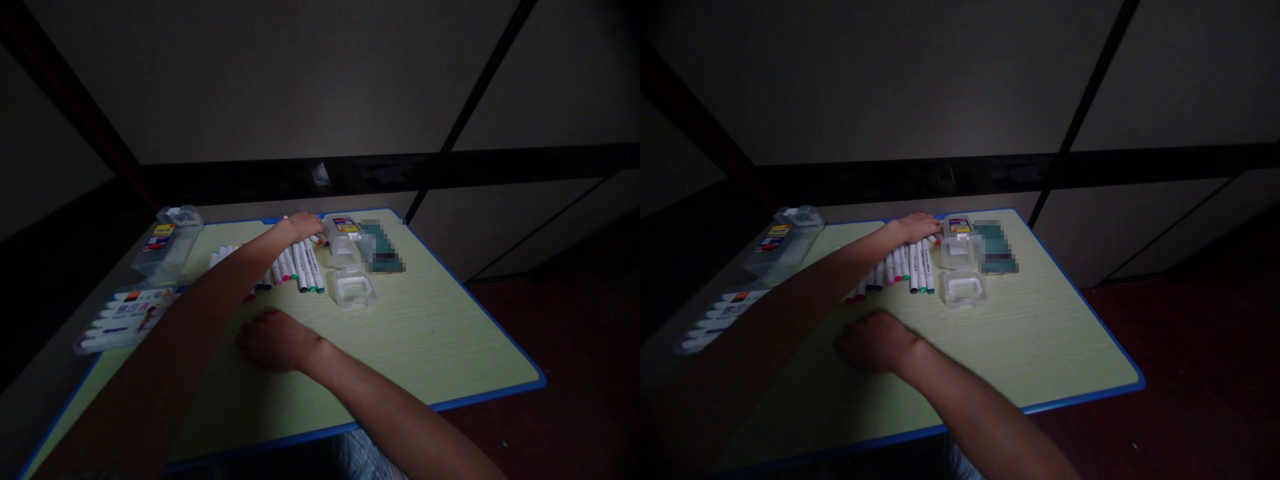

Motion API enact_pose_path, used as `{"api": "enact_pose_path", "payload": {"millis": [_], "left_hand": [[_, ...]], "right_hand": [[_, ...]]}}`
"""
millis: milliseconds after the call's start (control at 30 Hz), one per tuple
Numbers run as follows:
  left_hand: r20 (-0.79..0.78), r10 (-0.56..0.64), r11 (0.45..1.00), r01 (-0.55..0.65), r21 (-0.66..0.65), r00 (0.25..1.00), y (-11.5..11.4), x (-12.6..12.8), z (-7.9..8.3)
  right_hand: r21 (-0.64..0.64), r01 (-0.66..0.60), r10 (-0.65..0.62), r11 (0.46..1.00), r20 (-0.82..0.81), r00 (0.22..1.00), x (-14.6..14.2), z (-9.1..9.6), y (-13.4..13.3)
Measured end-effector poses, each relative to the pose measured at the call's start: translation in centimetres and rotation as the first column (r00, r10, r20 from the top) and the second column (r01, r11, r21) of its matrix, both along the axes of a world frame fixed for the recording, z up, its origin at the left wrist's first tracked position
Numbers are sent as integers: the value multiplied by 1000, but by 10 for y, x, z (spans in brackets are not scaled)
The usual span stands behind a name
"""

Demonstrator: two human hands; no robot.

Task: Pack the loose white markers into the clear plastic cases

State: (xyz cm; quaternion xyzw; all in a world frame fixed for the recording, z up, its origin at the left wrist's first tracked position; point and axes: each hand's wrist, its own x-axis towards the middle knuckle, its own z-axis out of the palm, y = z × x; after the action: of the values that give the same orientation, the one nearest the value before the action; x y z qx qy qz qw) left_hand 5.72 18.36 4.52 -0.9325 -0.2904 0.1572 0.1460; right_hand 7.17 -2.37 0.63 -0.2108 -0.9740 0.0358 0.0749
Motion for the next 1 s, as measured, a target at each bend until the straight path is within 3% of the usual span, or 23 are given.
{"api": "enact_pose_path", "payload": {"millis": [433, 667, 1000], "left_hand": [[-27, 11, 997, -9, 76, 1000, 5, 2, -2], [-3, 99, 995, -99, 22, 995, 6, 4, -5], [-15, 28, 999, -27, 38, 999, 7, -4, -4]], "right_hand": [[-11, 11, -10, 1000, 22, 1000, 1, 2, -1], [-18, 6, -6, 1000, 7, 1000, 1, 1, -1], [-18, 11, -11, 1000, 8, 1000, 1, 2, -1]]}}
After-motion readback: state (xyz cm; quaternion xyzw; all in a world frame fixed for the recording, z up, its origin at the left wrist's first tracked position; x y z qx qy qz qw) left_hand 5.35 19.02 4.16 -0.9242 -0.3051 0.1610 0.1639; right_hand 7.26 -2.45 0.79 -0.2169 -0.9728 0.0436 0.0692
